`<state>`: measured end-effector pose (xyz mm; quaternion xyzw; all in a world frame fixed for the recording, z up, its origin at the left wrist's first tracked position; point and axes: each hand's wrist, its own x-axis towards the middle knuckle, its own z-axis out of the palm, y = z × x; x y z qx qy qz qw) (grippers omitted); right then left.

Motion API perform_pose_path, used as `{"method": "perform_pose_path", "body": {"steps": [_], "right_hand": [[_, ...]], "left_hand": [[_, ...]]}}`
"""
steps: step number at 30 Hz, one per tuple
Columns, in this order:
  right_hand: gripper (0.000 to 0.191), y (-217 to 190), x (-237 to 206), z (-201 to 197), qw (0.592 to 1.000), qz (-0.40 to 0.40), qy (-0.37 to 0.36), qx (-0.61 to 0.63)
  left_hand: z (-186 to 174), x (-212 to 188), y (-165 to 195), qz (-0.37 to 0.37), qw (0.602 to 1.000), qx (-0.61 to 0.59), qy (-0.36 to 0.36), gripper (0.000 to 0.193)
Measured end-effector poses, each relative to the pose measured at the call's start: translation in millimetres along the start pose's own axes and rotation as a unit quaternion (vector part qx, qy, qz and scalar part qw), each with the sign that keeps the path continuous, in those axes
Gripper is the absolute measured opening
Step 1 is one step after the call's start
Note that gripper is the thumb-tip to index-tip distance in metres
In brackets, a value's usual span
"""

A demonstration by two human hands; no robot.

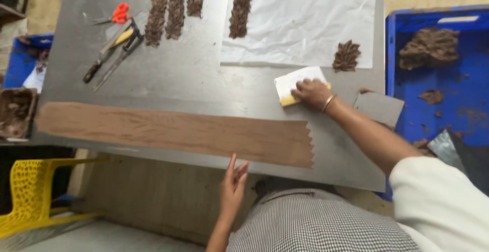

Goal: The person uses a bench scraper to cut a long strip of chocolate spread on a steel worktable and to lift piped chocolate flower decorations, placing them onto parchment paper and arranging them in rows with their hands.

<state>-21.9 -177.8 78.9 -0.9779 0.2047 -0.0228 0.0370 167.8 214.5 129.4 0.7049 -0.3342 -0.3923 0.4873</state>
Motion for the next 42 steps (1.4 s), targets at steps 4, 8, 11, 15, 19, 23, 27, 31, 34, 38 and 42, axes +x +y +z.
{"method": "perform_pose_path", "body": {"steps": [4, 8, 11, 15, 19, 23, 27, 31, 34, 38, 42], "right_hand": [[0.045, -16, -54, -44, 0.985, 0.069, 0.12, 0.105], [0.057, -80, -175, -65, 0.971, 0.131, 0.149, 0.137], [0.055, -154, -258, -46, 0.976, 0.186, 0.087, 0.074], [0.065, -225, -305, -10, 0.952, 0.281, 0.023, 0.119], [0.062, -256, -289, 15, 0.958, 0.271, 0.024, 0.095], [0.072, -261, -269, 22, 0.965, 0.258, -0.029, 0.043], [0.082, -257, -266, 16, 0.962, 0.261, -0.058, 0.06], [0.084, -252, -265, 5, 0.961, 0.251, -0.094, 0.064], [0.083, -247, -259, 2, 0.96, 0.25, -0.105, 0.071], [0.08, -243, -256, 5, 0.959, 0.248, -0.113, 0.08], [0.071, -238, -253, 7, 0.966, 0.237, -0.082, 0.059]], "left_hand": [[24, -1, 5, 0.014, 0.997, -0.04, -0.066, 0.075], [58, 5, -12, 0.003, 0.981, -0.002, -0.196, 0.099], [95, 5, -35, -0.014, 0.949, 0.014, -0.313, 0.121], [136, -8, -71, -0.023, 0.897, 0.129, -0.423, 0.142], [146, -22, -93, 0.005, 0.902, 0.148, -0.405, 0.147], [141, -16, -93, 0.013, 0.907, 0.202, -0.37, 0.146], [143, -4, -85, -0.019, 0.888, 0.258, -0.38, 0.149], [148, -2, -76, 0.007, 0.882, 0.275, -0.384, 0.153], [148, -1, -65, -0.009, 0.878, 0.274, -0.393, 0.155], [146, -2, -52, -0.149, 0.872, 0.234, -0.403, 0.146], [151, -7, -62, -0.068, 0.881, 0.26, -0.389, 0.15]]}}
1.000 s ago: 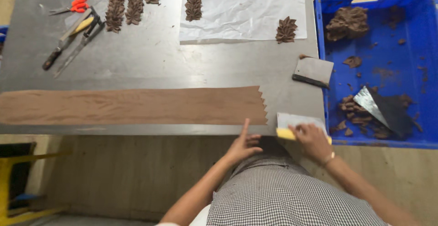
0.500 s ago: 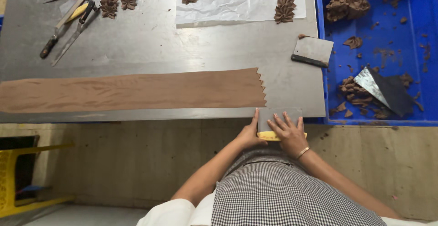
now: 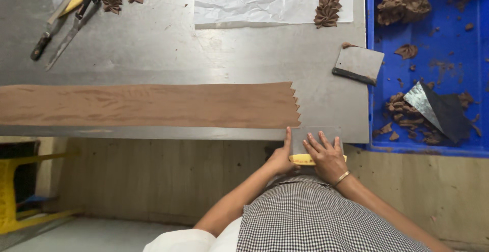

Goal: The person uses a bench scraper to cut a long strip of chocolate spread on a steel worktable and to lift piped chocolate flower decorations, placing them onto parchment paper and arranging them in rows with their hands.

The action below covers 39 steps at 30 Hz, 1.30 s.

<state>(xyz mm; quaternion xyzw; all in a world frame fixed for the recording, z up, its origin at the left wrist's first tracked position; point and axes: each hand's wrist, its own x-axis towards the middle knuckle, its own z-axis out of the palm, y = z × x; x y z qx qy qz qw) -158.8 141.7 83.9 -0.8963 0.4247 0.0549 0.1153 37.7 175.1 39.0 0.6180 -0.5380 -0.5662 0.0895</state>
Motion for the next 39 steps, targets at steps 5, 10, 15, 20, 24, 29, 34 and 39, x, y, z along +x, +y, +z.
{"method": "perform_pose_path", "body": {"steps": [5, 10, 15, 20, 24, 29, 34, 39], "right_hand": [[0.071, 24, 69, -20, 0.999, -0.021, 0.004, -0.039], [0.045, 61, 194, -42, 0.996, -0.057, 0.032, -0.054], [0.098, 71, 204, -57, 0.993, -0.104, 0.022, -0.048], [0.101, 80, 218, -51, 0.94, -0.035, 0.238, 0.241], [0.103, 82, 282, -45, 0.876, 0.027, 0.084, 0.474], [0.083, 87, 298, -66, 0.903, 0.041, 0.129, 0.409], [0.043, 112, 258, -77, 0.863, 0.146, 0.243, 0.418], [0.038, 102, 286, -55, 0.956, 0.072, 0.188, 0.212]], "left_hand": [[-26, 62, -14, 0.002, 0.998, -0.068, -0.005, 0.137], [-139, 141, -5, -0.029, 0.927, -0.363, -0.091, 0.069], [-191, 139, 5, -0.009, 0.907, -0.407, -0.104, 0.066], [-195, 131, 9, 0.06, 0.844, -0.517, -0.128, 0.086], [-205, 132, 22, 0.01, 0.882, -0.455, -0.123, 0.095], [-206, 109, 58, 0.05, 0.896, -0.43, -0.098, 0.098], [-204, 10, 36, 0.078, 0.891, -0.448, 0.003, 0.103], [-191, -64, -7, 0.063, 0.862, -0.494, 0.098, 0.099]]}}
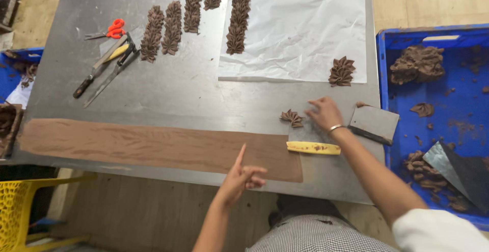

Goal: The person uses a bench scraper to cut a long strip of chocolate spread on a steel worktable and to lift piped chocolate flower decorations, placing them onto parchment paper and arranging them in rows with their hands.

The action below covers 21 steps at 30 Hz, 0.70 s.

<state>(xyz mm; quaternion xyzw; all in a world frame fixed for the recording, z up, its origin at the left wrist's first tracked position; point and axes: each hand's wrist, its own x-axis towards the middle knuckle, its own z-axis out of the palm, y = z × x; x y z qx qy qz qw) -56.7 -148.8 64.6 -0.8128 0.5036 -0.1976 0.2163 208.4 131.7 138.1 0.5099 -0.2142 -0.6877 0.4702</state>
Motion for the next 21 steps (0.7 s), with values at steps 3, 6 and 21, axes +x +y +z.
{"method": "perform_pose_path", "body": {"steps": [3, 6, 21], "right_hand": [[0.047, -11, 8, 24, 0.998, -0.017, -0.033, -0.042], [0.039, -17, 12, 36, 0.995, -0.003, -0.085, -0.052], [0.048, -90, -36, -26, 0.866, 0.027, -0.255, 0.43]], "left_hand": [[-6, -22, -27, -0.005, 0.999, -0.024, 0.026, 0.097], [-10, -36, -55, -0.001, 0.998, -0.02, 0.057, 0.094], [43, 42, -1, 0.093, 0.978, -0.032, 0.185, 0.097]]}}
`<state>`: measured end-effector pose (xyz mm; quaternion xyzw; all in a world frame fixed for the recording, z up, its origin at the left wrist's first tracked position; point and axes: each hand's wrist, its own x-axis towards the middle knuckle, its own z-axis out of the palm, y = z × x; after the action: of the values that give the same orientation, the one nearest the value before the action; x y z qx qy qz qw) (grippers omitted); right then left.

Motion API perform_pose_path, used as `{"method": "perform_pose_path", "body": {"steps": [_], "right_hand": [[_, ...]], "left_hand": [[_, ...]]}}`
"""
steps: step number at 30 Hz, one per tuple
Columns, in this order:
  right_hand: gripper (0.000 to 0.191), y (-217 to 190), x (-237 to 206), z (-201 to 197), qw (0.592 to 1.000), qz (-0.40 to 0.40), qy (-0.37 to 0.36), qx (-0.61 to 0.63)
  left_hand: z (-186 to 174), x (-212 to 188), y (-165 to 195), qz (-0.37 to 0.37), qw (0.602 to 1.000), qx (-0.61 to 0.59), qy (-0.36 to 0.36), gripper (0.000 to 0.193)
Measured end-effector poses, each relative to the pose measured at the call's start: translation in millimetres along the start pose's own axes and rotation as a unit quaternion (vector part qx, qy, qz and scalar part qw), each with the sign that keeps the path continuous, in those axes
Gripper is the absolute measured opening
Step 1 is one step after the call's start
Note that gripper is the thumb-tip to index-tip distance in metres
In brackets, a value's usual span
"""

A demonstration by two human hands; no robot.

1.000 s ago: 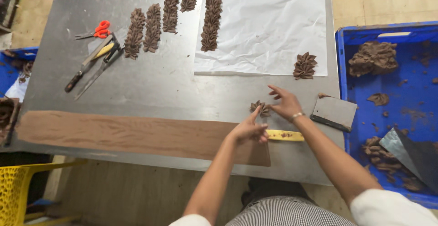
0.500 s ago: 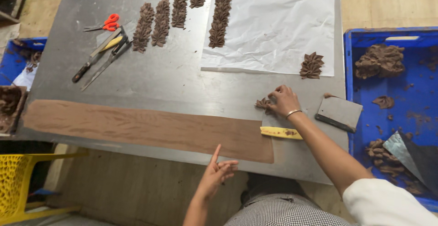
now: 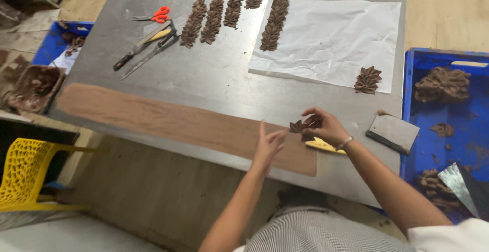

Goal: The person uses a bench scraper to cut a long strip of chocolate spread on a steel worktable and to lift piped chocolate flower decorations, placing them onto parchment paper and arranging them in rows with their hands.

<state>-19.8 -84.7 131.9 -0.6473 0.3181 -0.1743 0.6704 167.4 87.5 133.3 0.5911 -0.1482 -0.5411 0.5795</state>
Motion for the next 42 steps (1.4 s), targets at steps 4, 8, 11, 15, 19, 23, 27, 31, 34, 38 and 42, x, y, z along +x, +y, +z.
{"method": "perform_pose_path", "body": {"steps": [4, 8, 11, 15, 19, 23, 27, 31, 34, 38, 42], "right_hand": [[0.052, -41, -36, 21, 0.999, -0.002, 0.017, 0.03], [0.055, -50, -61, 18, 0.993, 0.04, 0.028, 0.111], [0.046, -42, -73, 11, 0.991, 0.047, 0.043, 0.114], [0.038, -30, -79, 5, 0.983, 0.049, 0.049, 0.169], [0.033, -25, -79, 3, 0.982, 0.041, 0.049, 0.179], [0.031, -21, -78, 4, 0.973, 0.031, 0.091, 0.209], [0.032, -15, -74, -4, 0.971, 0.019, 0.112, 0.21], [0.037, -11, -66, -14, 0.963, 0.036, 0.124, 0.237], [0.037, -5, -62, -14, 0.957, 0.031, 0.148, 0.248], [0.036, 7, -55, -17, 0.945, 0.036, 0.174, 0.273], [0.035, 24, -46, -35, 0.944, 0.059, 0.146, 0.289]], "left_hand": [[25, 13, 8, 0.012, 0.992, -0.105, -0.074, 0.084], [32, -1, 7, 0.036, 0.982, -0.146, -0.114, 0.077], [42, -7, 10, 0.061, 0.979, -0.12, -0.156, 0.078], [51, -9, 22, 0.042, 0.977, -0.108, -0.178, 0.077], [61, -8, 32, 0.083, 0.978, -0.078, -0.175, 0.078], [77, -12, 29, 0.149, 0.976, -0.021, -0.154, 0.08], [89, -12, 29, 0.11, 0.984, -0.067, -0.121, 0.071], [102, -2, 34, 0.108, 0.989, -0.008, -0.098, 0.075], [115, 5, 32, 0.13, 0.988, 0.032, -0.072, 0.077], [127, 15, 30, 0.112, 0.991, 0.011, -0.068, 0.084], [135, 27, 31, 0.089, 0.99, 0.045, -0.096, 0.089]]}}
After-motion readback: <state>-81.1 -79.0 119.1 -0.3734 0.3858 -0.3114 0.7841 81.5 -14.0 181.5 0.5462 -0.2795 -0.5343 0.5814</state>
